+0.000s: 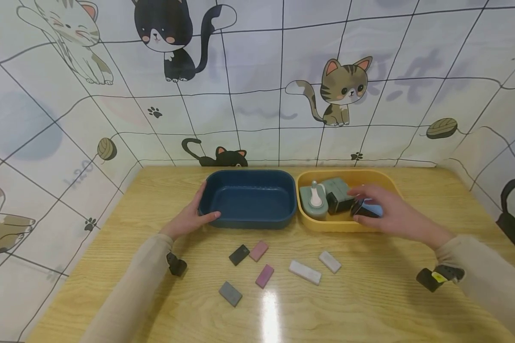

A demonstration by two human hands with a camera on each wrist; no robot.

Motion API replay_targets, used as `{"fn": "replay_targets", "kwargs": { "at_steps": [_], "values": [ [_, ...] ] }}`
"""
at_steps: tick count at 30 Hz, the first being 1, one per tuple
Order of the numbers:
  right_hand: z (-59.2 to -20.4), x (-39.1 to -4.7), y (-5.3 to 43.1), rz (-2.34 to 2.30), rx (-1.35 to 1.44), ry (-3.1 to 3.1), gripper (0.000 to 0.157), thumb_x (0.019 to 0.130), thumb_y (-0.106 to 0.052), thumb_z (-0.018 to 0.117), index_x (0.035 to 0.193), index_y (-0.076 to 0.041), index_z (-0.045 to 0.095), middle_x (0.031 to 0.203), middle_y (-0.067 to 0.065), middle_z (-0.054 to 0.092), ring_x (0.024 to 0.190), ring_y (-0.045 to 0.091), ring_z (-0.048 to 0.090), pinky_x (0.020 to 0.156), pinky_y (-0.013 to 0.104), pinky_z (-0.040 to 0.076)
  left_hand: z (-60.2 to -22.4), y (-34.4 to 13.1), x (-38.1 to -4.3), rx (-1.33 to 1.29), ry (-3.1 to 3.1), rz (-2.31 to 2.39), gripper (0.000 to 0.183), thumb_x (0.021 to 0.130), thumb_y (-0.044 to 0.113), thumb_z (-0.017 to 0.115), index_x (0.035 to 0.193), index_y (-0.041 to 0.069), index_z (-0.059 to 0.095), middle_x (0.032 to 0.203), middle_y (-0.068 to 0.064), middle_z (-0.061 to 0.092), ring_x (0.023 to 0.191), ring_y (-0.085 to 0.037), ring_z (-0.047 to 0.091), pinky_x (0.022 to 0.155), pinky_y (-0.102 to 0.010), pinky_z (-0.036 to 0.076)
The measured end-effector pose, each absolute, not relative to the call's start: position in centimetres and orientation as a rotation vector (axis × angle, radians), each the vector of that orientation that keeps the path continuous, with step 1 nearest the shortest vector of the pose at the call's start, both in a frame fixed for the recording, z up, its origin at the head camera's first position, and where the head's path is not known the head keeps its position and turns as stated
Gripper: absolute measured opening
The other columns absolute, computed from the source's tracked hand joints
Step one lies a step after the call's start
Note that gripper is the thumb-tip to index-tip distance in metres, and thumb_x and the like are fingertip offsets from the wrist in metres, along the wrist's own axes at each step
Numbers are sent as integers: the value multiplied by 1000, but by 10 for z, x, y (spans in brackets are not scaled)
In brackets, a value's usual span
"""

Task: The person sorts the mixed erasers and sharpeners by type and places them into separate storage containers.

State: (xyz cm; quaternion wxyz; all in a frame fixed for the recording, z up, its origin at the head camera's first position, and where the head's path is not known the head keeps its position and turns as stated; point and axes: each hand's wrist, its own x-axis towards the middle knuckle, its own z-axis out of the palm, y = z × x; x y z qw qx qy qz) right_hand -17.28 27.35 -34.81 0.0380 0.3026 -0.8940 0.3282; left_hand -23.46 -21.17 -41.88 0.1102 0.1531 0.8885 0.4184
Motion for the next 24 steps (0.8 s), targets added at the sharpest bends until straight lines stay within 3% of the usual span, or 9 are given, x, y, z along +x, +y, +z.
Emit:
{"fn": "replay_targets", "kwargs": {
  "at_steps": [3, 8, 13, 18, 24],
  "values": [
    [-348, -170, 271, 989, 932, -2738, 48, 81, -5, 77, 123, 1, 56, 117, 14, 59, 104, 31, 58, 85, 51, 49, -418, -211, -234, 446, 2607, 1235, 101, 90, 39, 68, 156, 20, -7, 161, -12, -5, 145, -36, 2, 112, -57, 11],
    [-350, -166, 266, 964, 963, -2687, 48, 79, -3, 78, 122, -2, 59, 112, 2, 60, 99, 19, 58, 81, 39, 53, -417, -211, -233, 438, 2604, 1241, 101, 90, 39, 68, 156, 20, -7, 161, -12, -5, 145, -36, 2, 112, -57, 11],
    [-351, -161, 263, 1012, 1032, -2646, 50, 78, 0, 78, 124, -2, 58, 115, 2, 59, 101, 13, 58, 82, 30, 52, -418, -211, -233, 437, 2607, 1240, 101, 90, 40, 68, 156, 21, -7, 161, -12, -5, 145, -36, 2, 112, -57, 12],
    [-350, -156, 259, 1049, 1051, -2686, 45, 82, -3, 76, 123, -6, 59, 118, 1, 61, 101, 9, 58, 82, 31, 52, -418, -211, -233, 436, 2605, 1240, 102, 90, 40, 68, 156, 21, -8, 161, -12, -5, 145, -36, 1, 112, -57, 11],
    [-351, -150, 255, 1068, 1065, -2730, 38, 83, -3, 75, 119, -10, 61, 115, -1, 62, 99, 16, 60, 80, 30, 53, -416, -211, -231, 435, 2604, 1240, 102, 91, 39, 67, 156, 20, -8, 161, -12, -6, 145, -36, 2, 112, -57, 12]
  ]
}}
